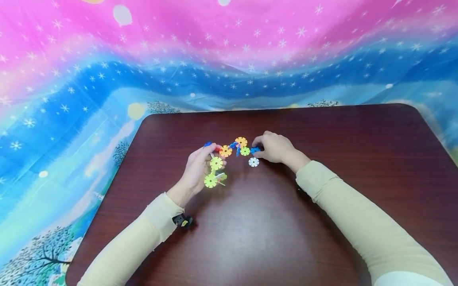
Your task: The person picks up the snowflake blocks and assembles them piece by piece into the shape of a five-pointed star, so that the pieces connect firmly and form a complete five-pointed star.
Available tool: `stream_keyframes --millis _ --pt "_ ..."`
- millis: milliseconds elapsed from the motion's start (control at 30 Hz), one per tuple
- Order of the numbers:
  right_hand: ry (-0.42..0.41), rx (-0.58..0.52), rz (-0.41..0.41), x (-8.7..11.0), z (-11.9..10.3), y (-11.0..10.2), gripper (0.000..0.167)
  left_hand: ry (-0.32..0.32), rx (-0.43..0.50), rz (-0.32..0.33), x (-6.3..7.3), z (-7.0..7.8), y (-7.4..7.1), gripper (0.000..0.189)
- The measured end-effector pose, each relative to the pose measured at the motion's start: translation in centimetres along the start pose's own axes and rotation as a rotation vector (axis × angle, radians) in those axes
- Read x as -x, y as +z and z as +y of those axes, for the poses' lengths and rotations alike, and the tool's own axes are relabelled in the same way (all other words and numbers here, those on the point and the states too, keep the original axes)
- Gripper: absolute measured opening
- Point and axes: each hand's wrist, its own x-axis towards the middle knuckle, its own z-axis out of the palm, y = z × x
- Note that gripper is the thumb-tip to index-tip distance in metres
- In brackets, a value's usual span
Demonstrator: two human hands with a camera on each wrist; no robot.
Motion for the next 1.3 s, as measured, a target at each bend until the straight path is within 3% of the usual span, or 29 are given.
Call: stream_keyframes --millis 167,300,433,600,700,1000,1300 --pt "0.021 -0.151 -0.018 -0.3 0.4 -0.1 0.032 0.001 0.04 -0.013 0.1 0.2 0.2 0.02" --pt "0.038 -0.337 0.046 0.5 0.4 -0.3 0.021 0.001 0.027 -0.01 0.2 0.3 0.1 0.02" --pt "0.055 -0.55 0.134 2.8 -0.2 -0.8 0.02 0.0 -0.007 -0.031 0.2 0.3 0.2 0.022" --pt "0.052 -0.83 0.17 6.3 -2.5 -0.9 0.026 -0.01 -0.007 -0.053 0.1 0.3 0.4 0.022" --pt "0.052 -0.945 0.198 7.7 -3.9 -0.8 0.029 -0.012 -0.003 -0.066 0.1 0.1 0.6 0.023" --pt "0.058 -1.061 0.262 8.5 -5.5 -0.3 0.032 -0.027 -0.002 -0.113 0.5 -0.2 1.4 0.02" --pt "0.057 -1.056 0.319 8.7 -5.5 -0.3 0.031 -0.004 -0.068 -0.157 0.9 -0.4 1.6 0.022"
